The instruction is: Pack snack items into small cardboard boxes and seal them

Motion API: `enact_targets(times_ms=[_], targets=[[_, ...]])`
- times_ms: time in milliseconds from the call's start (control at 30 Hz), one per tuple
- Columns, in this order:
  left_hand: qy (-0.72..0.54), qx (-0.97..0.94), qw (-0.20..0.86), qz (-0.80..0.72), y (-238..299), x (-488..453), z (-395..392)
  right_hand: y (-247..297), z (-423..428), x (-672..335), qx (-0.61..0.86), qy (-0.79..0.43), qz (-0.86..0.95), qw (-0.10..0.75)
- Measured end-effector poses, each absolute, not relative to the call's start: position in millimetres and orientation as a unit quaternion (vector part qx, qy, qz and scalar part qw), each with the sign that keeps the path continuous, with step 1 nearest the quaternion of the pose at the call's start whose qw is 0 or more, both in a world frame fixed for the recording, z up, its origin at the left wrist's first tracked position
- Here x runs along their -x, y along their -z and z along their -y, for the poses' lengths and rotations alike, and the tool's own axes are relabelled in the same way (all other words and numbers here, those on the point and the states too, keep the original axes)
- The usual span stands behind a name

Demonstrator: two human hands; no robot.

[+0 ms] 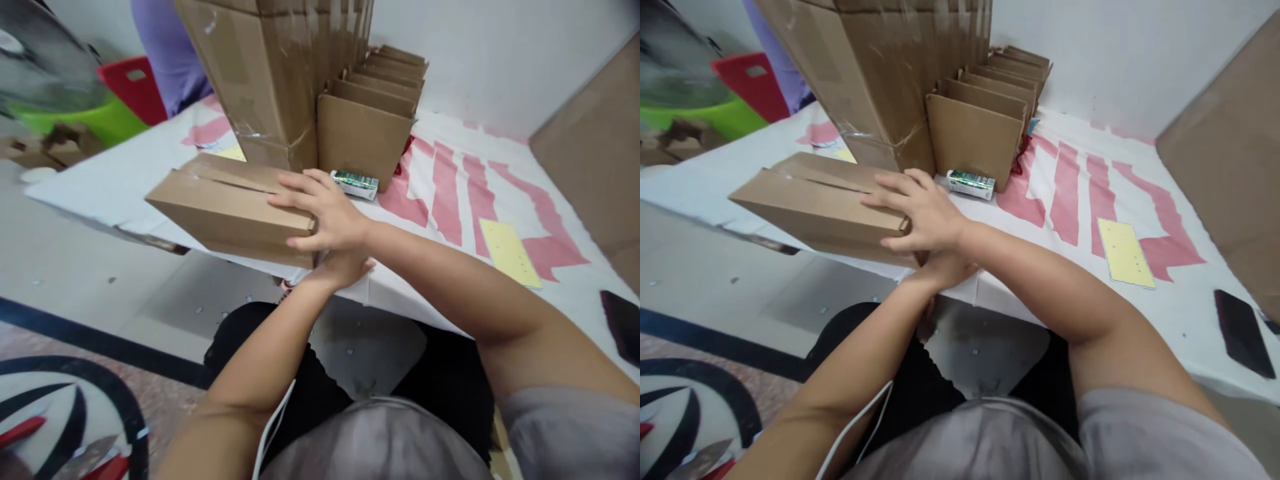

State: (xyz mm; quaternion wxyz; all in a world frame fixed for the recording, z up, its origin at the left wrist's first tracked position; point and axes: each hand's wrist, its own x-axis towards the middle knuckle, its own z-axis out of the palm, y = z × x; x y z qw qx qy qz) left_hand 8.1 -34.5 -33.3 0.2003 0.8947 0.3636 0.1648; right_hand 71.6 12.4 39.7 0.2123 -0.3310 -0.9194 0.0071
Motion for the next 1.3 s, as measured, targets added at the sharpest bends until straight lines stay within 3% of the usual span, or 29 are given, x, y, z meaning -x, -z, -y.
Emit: enact_targets(times_ms=[67,167,233,400,533,600,800,1000,1133,1300], targets=[[-0.151,-0.896,0.298,-0.291,15.4,-5.5,46.3,-38.6,-3.6,-103.0,0.317,-0.003,0.921,0.226],[-0.117,-0.862,0.49,-0.065,-12.4,9.6,60.9,-37.0,14.1,-150.6,0.317,-0.018,0.918,0.239],[-0.131,-0.829,0.543,0.029,-22.8,28.5,61.2,-38.5,30.4,-180.2,0.33,-0.03,0.912,0.241],[-0.354,-0.694,0.626,-0.039,-11.4,80.2,33.3,-49.9,84.0,-234.0,0.38,-0.05,0.896,0.224],[-0.582,-0.552,0.59,-0.092,-6.0,81.2,20.6,-52.4,120.6,-253.0,0.402,-0.05,0.886,0.228],[-0.618,-0.562,0.541,-0.101,-9.2,67.2,22.5,-49.6,129.8,-257.5,0.412,-0.05,0.879,0.234],[-0.475,-0.739,0.444,-0.174,-8.6,31.0,31.3,-40.5,130.4,-257.0,0.414,-0.047,0.872,0.258],[-0.49,-0.737,0.436,-0.161,-0.1,30.6,26.0,-35.9,142.4,-268.3,0.442,-0.076,0.849,0.278],[-0.489,-0.725,0.457,-0.165,-1.0,31.9,22.2,-21.7,161.1,-307.6,0.56,-0.066,0.77,0.298],[-0.5,-0.702,0.477,-0.171,0.2,30.1,15.6,10.0,190.4,-349.6,0.675,0.01,0.72,0.162]])
